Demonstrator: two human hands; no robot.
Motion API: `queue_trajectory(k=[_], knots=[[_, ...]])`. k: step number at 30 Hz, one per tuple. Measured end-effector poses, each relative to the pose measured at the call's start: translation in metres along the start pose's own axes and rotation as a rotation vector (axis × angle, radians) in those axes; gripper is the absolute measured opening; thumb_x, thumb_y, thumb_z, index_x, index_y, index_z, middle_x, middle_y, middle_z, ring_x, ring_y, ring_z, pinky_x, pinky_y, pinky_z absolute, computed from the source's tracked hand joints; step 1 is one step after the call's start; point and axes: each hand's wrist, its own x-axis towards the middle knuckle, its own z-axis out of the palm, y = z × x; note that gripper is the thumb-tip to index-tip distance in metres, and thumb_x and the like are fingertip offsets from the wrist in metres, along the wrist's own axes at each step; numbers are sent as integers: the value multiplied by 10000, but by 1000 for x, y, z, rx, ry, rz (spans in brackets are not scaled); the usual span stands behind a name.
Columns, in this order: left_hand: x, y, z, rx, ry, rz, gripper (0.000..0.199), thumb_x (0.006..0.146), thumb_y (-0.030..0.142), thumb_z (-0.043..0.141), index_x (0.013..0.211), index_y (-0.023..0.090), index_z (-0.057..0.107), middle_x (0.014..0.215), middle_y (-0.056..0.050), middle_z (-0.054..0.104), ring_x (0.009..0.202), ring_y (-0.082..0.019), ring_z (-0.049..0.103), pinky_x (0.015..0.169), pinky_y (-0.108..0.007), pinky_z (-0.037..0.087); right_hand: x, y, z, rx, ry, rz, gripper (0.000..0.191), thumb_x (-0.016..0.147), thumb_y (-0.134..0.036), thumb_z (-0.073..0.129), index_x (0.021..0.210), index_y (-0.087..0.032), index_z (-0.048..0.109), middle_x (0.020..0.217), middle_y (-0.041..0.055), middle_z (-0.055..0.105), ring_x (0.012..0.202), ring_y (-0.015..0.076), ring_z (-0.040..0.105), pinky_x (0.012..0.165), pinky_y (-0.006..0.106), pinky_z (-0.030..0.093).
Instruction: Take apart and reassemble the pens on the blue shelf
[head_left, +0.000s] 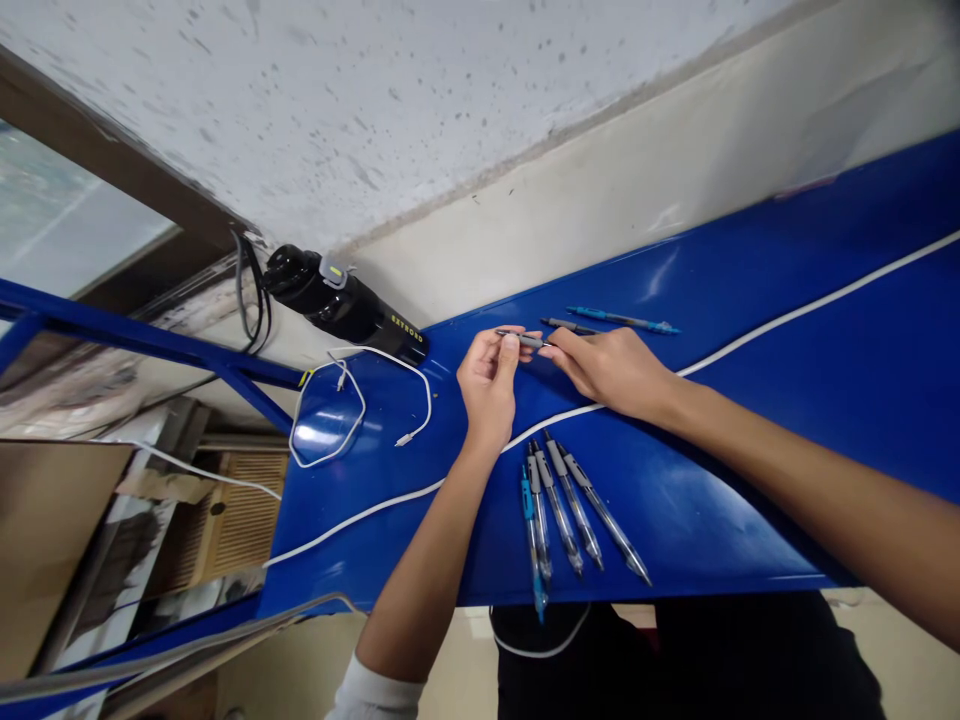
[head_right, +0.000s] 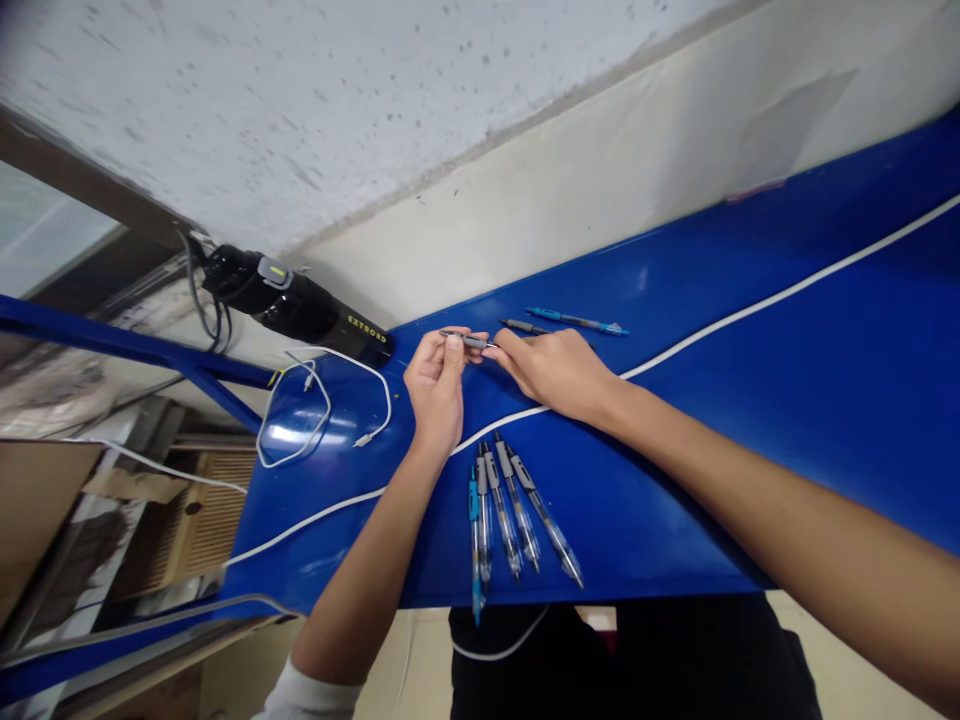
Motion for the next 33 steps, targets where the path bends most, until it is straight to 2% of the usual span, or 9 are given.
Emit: queue_trajectory(k=[6, 13, 16, 18, 21, 23, 25, 30, 33], knots=[[-2, -5, -2, -13, -9, -26, 306, 1033, 513, 681, 1074, 211, 655, 1055, -83, 782, 871, -177, 746, 835, -327, 579, 1, -3, -2, -21, -55, 17, 565, 1181, -465, 227, 1086, -149, 686, 781, 105, 773, 556, 175, 591, 568, 307, 195], [-2, -1, 3, -19, 59, -60, 469, 996, 580, 704, 812, 239, 442, 673, 53, 551, 682, -132, 638, 788, -304, 558, -1, -3, 0, -20, -25, -24, 532, 1179, -483, 273, 1059, -165, 683, 771, 85, 772, 577, 177, 610, 570, 305, 205], [-2, 2, 4, -47, 66, -75, 446, 972, 596, 730, 860, 238, 490, 738, 28, 627, 719, -141, 665, 780, -312, 568, 0, -1, -2, -14, -4, -26, 512, 1178, -464, 290, 1081, -154, 685, 795, 96, 777, 599, 187, 633, 574, 310, 222], [-2, 4, 4, -82, 50, -97, 404, 960, 614, 737, 1007, 244, 581, 923, -31, 732, 819, -165, 710, 753, -308, 577, 0, 0, -3, -15, 11, -30, 491, 1176, -448, 307, 1091, -147, 686, 850, 111, 792, 625, 196, 654, 577, 316, 232], [-2, 7, 4, -91, -5, -109, 438, 976, 621, 709, 1221, 261, 654, 1172, -109, 775, 972, -211, 744, 751, -313, 593, 0, 0, -4, -19, 28, -34, 456, 1171, -432, 340, 1107, -146, 689, 942, 124, 810, 680, 206, 681, 587, 322, 245], [-1, 7, 4, -63, -4, -98, 395, 989, 587, 711, 1178, 240, 704, 1155, -115, 786, 969, -214, 747, 741, -307, 587, 1, -1, -6, -8, 38, -31, 445, 1172, -425, 347, 1117, -151, 693, 995, 124, 812, 712, 207, 689, 591, 323, 253], [-1, 4, 3, -45, 40, -94, 342, 986, 543, 736, 1059, 209, 728, 1046, -98, 793, 884, -189, 737, 702, -284, 559, 1, -2, -7, 13, 44, -25, 442, 1174, -410, 338, 1125, -159, 698, 1033, 121, 808, 732, 204, 686, 593, 325, 259], [2, -2, 1, -1, 164, -136, 395, 953, 548, 778, 843, 188, 658, 754, -12, 706, 656, -109, 628, 637, -243, 506, 1, -7, -8, 34, 11, -23, 424, 1170, -383, 330, 1170, -155, 687, 1076, 135, 773, 765, 206, 670, 587, 325, 266], [1, -1, 2, -36, 134, -156, 401, 947, 551, 783, 850, 194, 629, 841, -33, 749, 709, -120, 672, 633, -241, 508, 2, -5, -5, 58, -7, 18, 347, 1155, -363, 375, 1169, -147, 646, 1071, 142, 772, 776, 224, 681, 575, 323, 259]])
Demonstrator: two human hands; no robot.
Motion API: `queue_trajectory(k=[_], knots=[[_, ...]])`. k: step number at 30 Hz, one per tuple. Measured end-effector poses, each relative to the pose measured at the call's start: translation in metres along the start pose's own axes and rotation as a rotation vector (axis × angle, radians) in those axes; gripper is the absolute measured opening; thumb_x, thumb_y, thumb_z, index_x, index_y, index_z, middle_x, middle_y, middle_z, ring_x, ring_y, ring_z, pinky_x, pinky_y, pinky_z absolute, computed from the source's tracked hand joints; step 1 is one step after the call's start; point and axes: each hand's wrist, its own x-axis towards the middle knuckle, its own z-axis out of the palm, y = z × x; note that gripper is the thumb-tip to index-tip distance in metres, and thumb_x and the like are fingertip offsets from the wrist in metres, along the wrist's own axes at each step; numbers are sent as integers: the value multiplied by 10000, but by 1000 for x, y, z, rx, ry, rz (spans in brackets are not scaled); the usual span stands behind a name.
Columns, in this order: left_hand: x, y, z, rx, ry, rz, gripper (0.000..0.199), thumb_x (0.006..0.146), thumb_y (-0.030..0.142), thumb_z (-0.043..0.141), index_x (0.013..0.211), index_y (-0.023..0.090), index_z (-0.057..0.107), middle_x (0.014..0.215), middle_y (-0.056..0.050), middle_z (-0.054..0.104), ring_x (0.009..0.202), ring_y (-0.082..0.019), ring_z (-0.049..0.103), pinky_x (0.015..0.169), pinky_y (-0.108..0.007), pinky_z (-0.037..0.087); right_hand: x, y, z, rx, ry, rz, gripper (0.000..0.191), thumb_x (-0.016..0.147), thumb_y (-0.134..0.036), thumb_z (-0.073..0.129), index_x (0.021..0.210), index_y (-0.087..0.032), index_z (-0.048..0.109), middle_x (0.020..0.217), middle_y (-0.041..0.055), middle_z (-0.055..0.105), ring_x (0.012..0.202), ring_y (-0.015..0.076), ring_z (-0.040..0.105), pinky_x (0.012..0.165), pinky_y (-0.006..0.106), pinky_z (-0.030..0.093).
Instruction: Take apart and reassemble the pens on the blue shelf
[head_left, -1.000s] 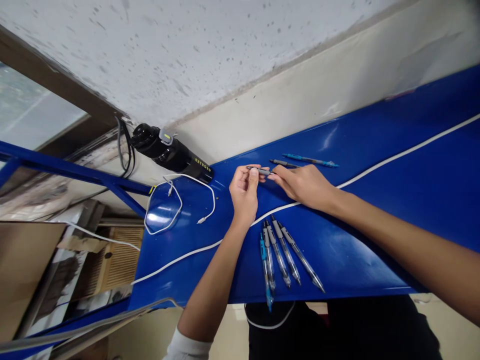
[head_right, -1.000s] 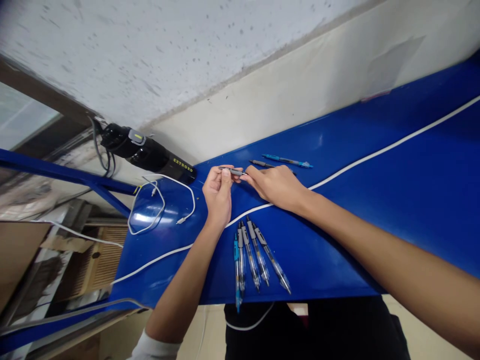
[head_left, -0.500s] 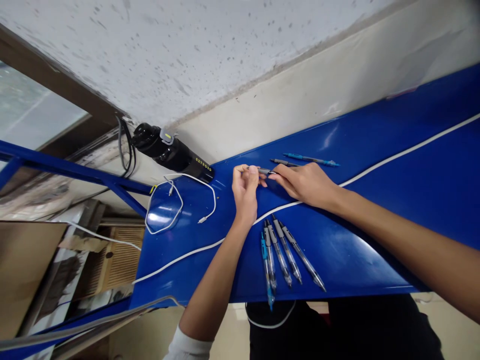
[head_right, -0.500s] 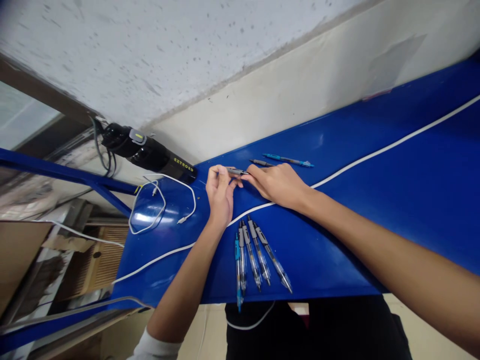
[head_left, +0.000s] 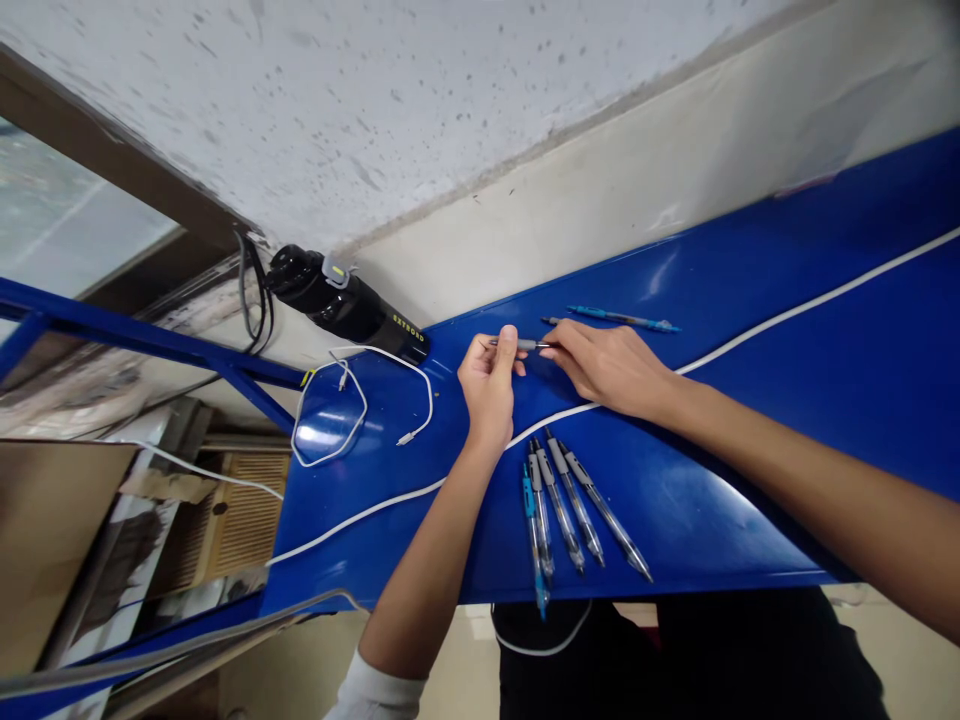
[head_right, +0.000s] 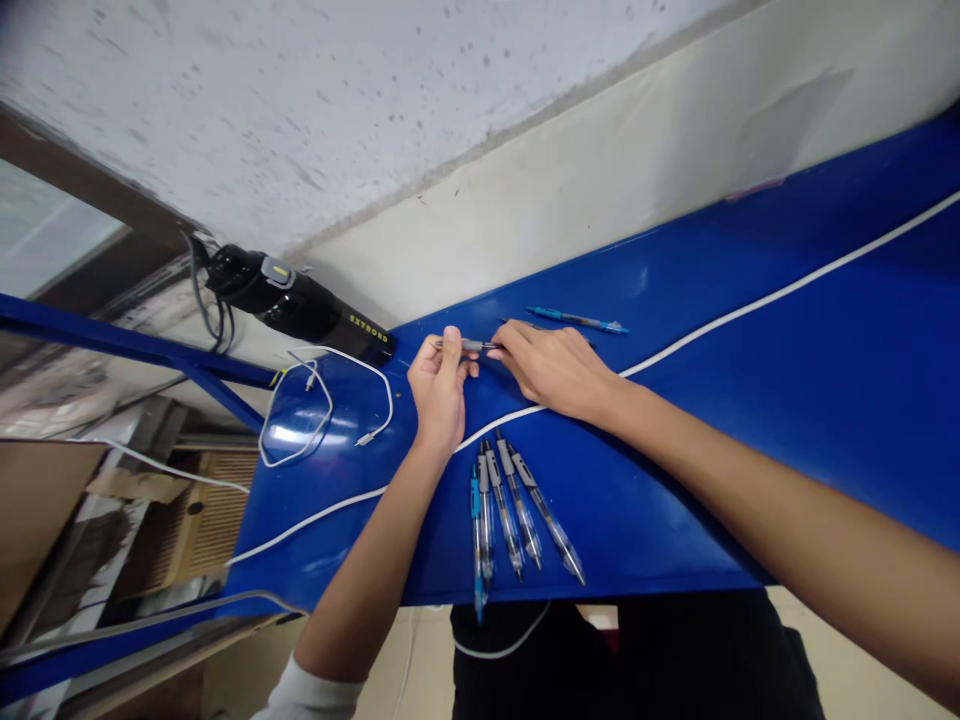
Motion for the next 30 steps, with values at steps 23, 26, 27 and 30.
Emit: queue_trajectory(k=[23, 26, 27, 30], knots=[[-5, 1, 5, 13, -65, 27, 379, 949, 533, 785, 930, 205, 596, 1056, -83, 824, 729, -136, 710, 681, -284, 548, -1, 0, 1, 77, 3, 37, 290, 1133, -399, 438, 1226, -162, 577, 1204, 167, 797, 895, 280, 767, 584, 319, 358], [-5, 1, 5, 14, -66, 29, 389, 954, 535, 779, 911, 208, 573, 1049, -87, 828, 723, -134, 704, 676, -281, 534, -1, -1, 0, 87, 14, 35, 311, 1136, -431, 435, 1227, -169, 576, 1207, 156, 800, 906, 276, 771, 592, 316, 368], [-5, 1, 5, 13, -65, 32, 389, 955, 533, 778, 909, 208, 569, 1049, -90, 829, 729, -137, 706, 674, -281, 531, -1, -1, -1, 86, 14, 37, 312, 1140, -426, 425, 1224, -168, 579, 1208, 157, 800, 907, 274, 771, 594, 315, 368], [-5, 1, 5, 0, -61, 41, 386, 957, 520, 782, 901, 208, 563, 1037, -92, 829, 720, -136, 701, 668, -280, 525, -1, -1, -1, 75, 13, 35, 316, 1150, -395, 403, 1226, -153, 592, 1199, 164, 799, 902, 264, 765, 595, 311, 362]])
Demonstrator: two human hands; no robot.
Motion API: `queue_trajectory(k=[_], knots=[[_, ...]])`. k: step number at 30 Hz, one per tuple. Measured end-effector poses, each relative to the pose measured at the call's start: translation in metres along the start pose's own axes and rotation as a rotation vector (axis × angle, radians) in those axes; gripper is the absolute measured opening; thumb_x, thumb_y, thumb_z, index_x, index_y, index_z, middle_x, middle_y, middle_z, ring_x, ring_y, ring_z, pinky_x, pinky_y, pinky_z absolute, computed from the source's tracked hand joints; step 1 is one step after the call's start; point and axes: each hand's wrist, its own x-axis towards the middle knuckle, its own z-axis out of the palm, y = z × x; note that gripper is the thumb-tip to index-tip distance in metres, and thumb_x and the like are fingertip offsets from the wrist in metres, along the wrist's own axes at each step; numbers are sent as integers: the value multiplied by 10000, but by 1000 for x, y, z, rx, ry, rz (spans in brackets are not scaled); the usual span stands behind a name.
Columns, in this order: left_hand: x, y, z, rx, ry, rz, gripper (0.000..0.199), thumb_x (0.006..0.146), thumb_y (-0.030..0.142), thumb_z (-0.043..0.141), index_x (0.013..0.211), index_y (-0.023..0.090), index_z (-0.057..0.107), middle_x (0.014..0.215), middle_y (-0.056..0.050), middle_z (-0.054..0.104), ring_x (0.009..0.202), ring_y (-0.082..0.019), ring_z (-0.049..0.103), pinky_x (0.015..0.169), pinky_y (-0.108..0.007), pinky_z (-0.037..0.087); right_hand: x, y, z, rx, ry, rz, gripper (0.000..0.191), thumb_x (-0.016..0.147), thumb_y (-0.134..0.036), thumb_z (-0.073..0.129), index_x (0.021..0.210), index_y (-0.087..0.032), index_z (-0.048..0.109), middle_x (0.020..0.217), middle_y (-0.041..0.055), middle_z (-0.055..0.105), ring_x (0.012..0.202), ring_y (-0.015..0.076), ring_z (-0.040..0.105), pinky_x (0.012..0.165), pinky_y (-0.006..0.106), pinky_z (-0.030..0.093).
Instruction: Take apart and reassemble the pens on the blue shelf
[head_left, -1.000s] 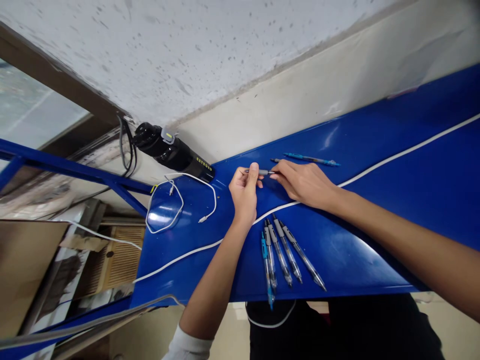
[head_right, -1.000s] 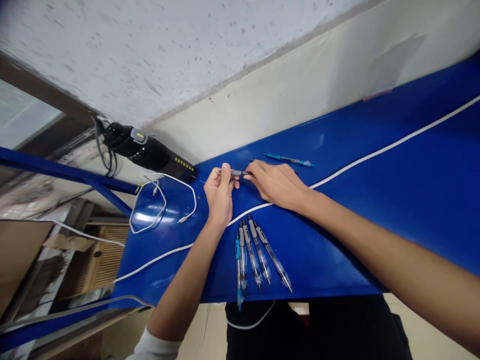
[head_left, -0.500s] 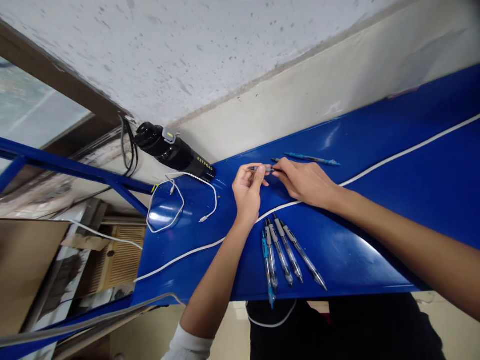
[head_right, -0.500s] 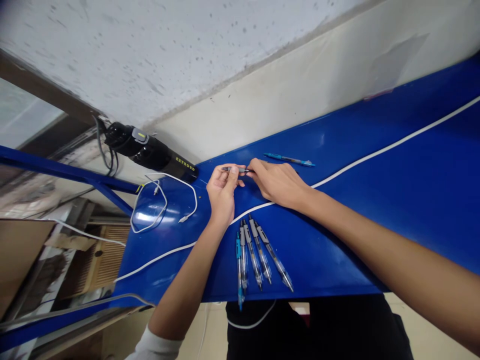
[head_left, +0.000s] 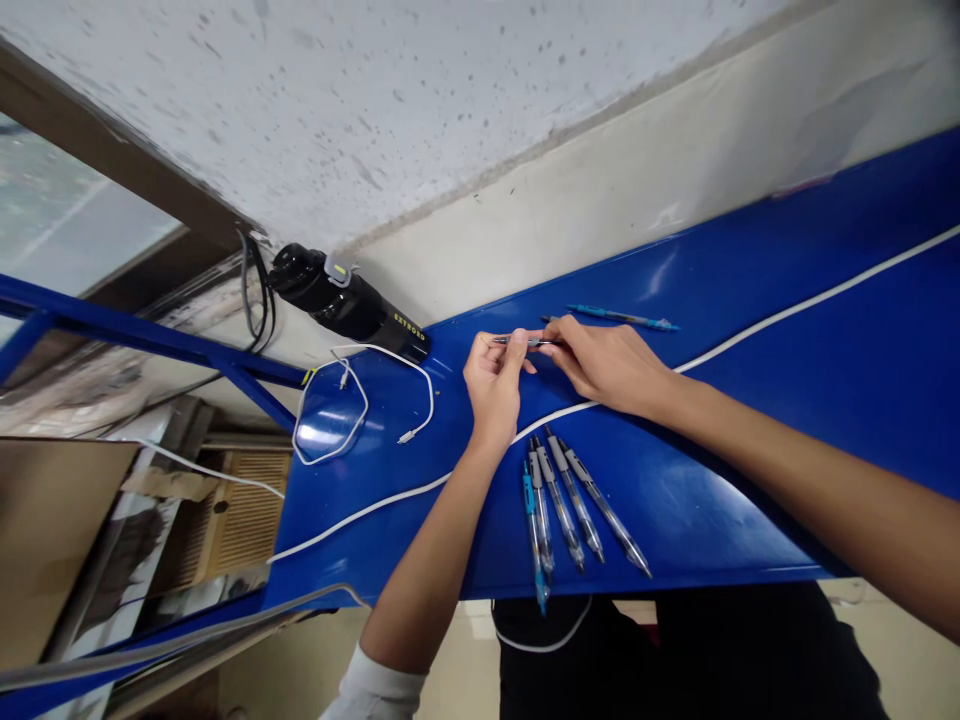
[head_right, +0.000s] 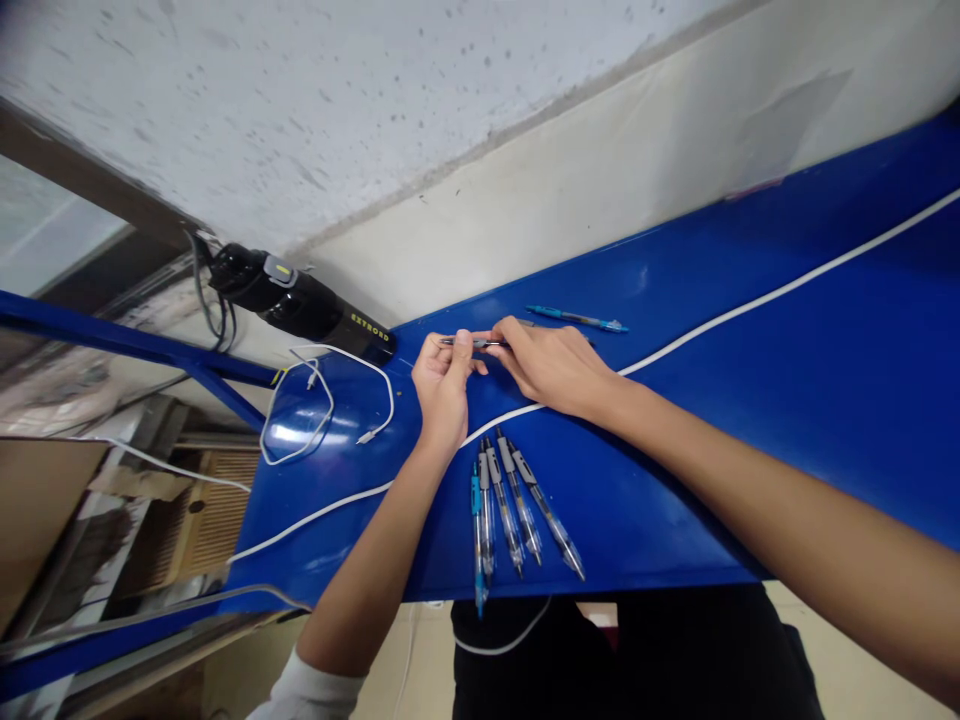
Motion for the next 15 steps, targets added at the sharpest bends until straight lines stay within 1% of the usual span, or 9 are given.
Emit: queue_trajectory(k=[3, 7, 12, 15], knots=[[1, -1, -1, -5, 10, 1, 386, 949, 511, 794, 891, 203, 569, 1011, -85, 826, 703, -131, 699, 664, -276, 517, 0, 0, -1, -24, -1, -19, 325, 1153, -373, 403, 1226, -145, 623, 1168, 157, 800, 896, 255, 753, 596, 309, 349], [1, -1, -1, -5, 20, 1, 399, 926, 523, 814, 890, 202, 580, 999, -82, 822, 735, -142, 723, 667, -276, 513, 1, 0, -2, -87, -2, -54, 346, 1163, -358, 385, 1171, -153, 663, 1124, 144, 795, 846, 230, 726, 586, 310, 306], [0, 1, 1, -57, -12, 36, 384, 947, 491, 802, 887, 203, 556, 1035, -96, 829, 713, -135, 706, 654, -276, 513, 2, 4, -3, -101, 1, -54, 337, 1164, -378, 391, 1098, -149, 630, 1038, 135, 790, 801, 228, 705, 590, 318, 288], [-1, 3, 2, -73, -28, 34, 394, 937, 504, 809, 889, 203, 559, 1051, -106, 832, 768, -153, 734, 652, -269, 518, 1, 6, -1, -101, 7, -50, 318, 1158, -404, 402, 1078, -161, 592, 1019, 141, 787, 796, 238, 702, 593, 317, 288]])
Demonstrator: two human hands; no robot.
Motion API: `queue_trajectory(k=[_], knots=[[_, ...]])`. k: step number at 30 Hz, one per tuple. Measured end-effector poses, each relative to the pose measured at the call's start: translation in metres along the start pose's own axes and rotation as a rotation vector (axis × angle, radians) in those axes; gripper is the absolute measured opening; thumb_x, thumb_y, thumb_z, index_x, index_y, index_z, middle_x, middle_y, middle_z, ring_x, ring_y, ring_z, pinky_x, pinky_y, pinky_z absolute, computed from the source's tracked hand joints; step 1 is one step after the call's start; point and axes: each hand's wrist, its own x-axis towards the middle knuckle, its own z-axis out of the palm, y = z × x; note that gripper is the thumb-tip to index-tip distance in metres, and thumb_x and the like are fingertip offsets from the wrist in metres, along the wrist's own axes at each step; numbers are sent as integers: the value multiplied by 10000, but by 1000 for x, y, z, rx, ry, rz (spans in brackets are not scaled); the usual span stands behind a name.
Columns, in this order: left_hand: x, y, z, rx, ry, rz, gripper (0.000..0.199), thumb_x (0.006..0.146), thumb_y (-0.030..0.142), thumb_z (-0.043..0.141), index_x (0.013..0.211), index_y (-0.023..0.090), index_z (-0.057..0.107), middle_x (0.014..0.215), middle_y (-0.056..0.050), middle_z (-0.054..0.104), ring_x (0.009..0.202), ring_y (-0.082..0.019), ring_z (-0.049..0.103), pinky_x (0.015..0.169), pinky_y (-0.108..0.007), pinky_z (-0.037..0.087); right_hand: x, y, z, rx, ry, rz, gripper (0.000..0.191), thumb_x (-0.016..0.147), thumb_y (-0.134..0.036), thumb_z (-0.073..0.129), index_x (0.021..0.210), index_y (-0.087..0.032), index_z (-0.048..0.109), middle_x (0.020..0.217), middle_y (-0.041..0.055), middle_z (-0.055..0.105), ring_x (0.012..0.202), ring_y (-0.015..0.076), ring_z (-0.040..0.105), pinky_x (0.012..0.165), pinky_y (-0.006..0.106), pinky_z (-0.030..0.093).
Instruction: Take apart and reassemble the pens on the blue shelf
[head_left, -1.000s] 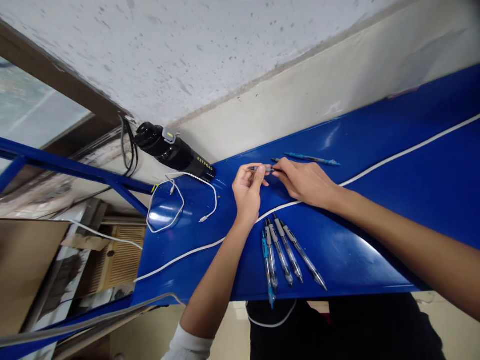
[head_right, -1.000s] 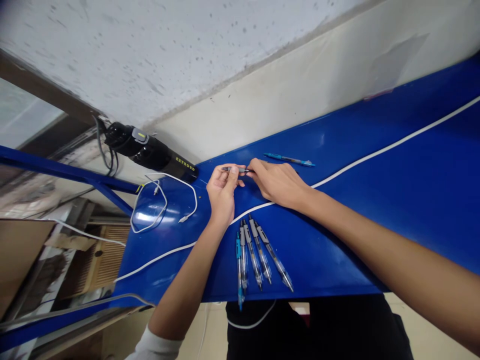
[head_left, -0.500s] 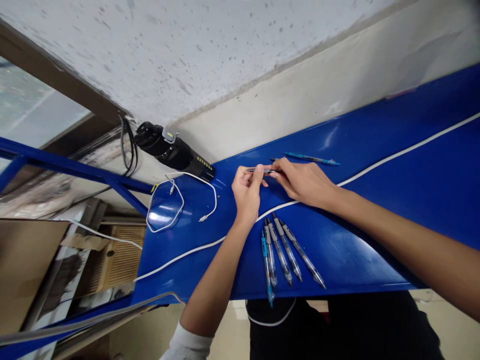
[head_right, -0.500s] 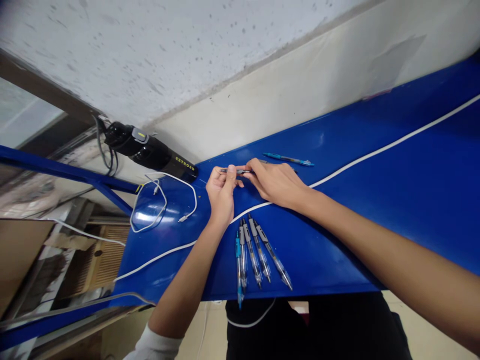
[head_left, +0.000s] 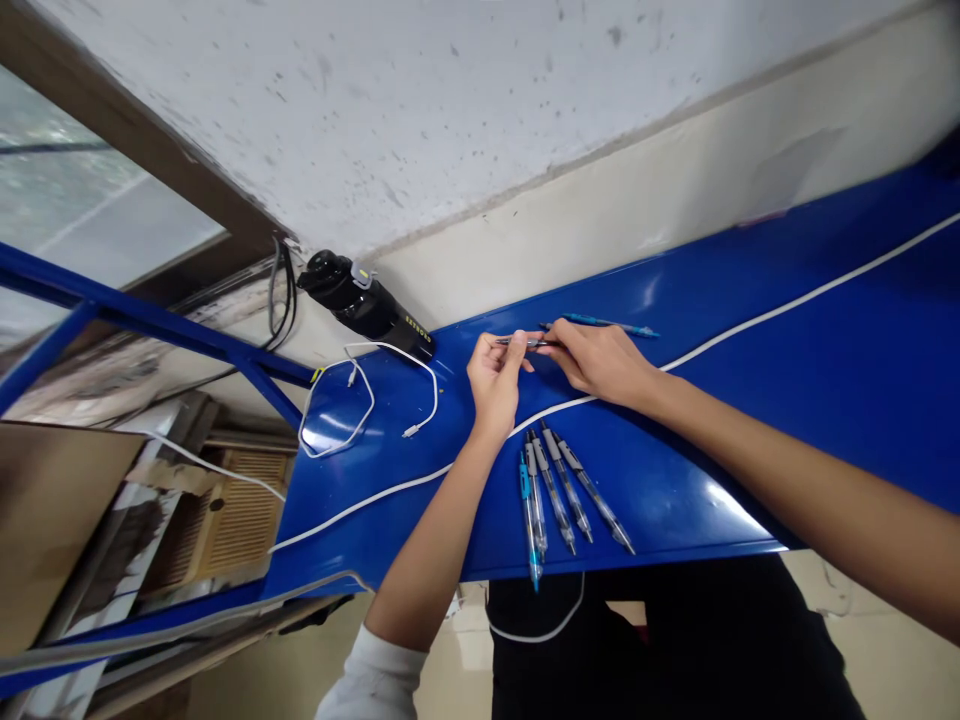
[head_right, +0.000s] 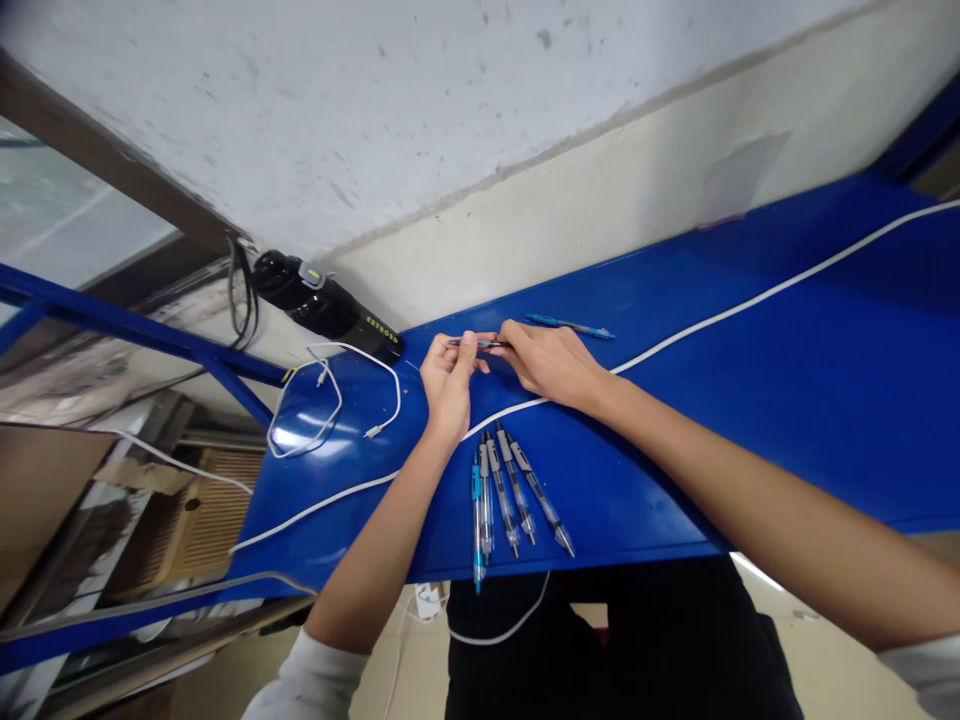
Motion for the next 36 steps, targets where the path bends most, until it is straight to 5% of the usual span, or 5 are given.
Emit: queue_trajectory(k=[21, 28, 36], knots=[[-4, -7, 1, -41, 116, 7, 481, 856, 550, 870, 809, 207, 536, 739, 1, 717, 610, -109, 617, 638, -240, 476, -2, -6, 4, -65, 51, -70, 348, 1165, -418, 365, 1092, -171, 599, 1035, 122, 777, 795, 228, 678, 585, 320, 223], [-2, -7, -3, -112, -20, 11, 430, 858, 442, 899, 1178, 220, 716, 1071, -80, 784, 841, -164, 719, 710, -263, 545, -2, 3, 2, -19, 41, -70, 336, 1166, -395, 378, 1168, -177, 633, 1022, 109, 780, 812, 229, 694, 626, 308, 303], [-2, -6, -2, -44, -11, 14, 315, 902, 464, 845, 1002, 178, 760, 1098, -134, 818, 905, -207, 747, 696, -273, 541, -3, 9, 3, -32, 44, -136, 392, 1182, -385, 328, 1300, -186, 644, 1155, 117, 769, 916, 224, 719, 682, 292, 399]])
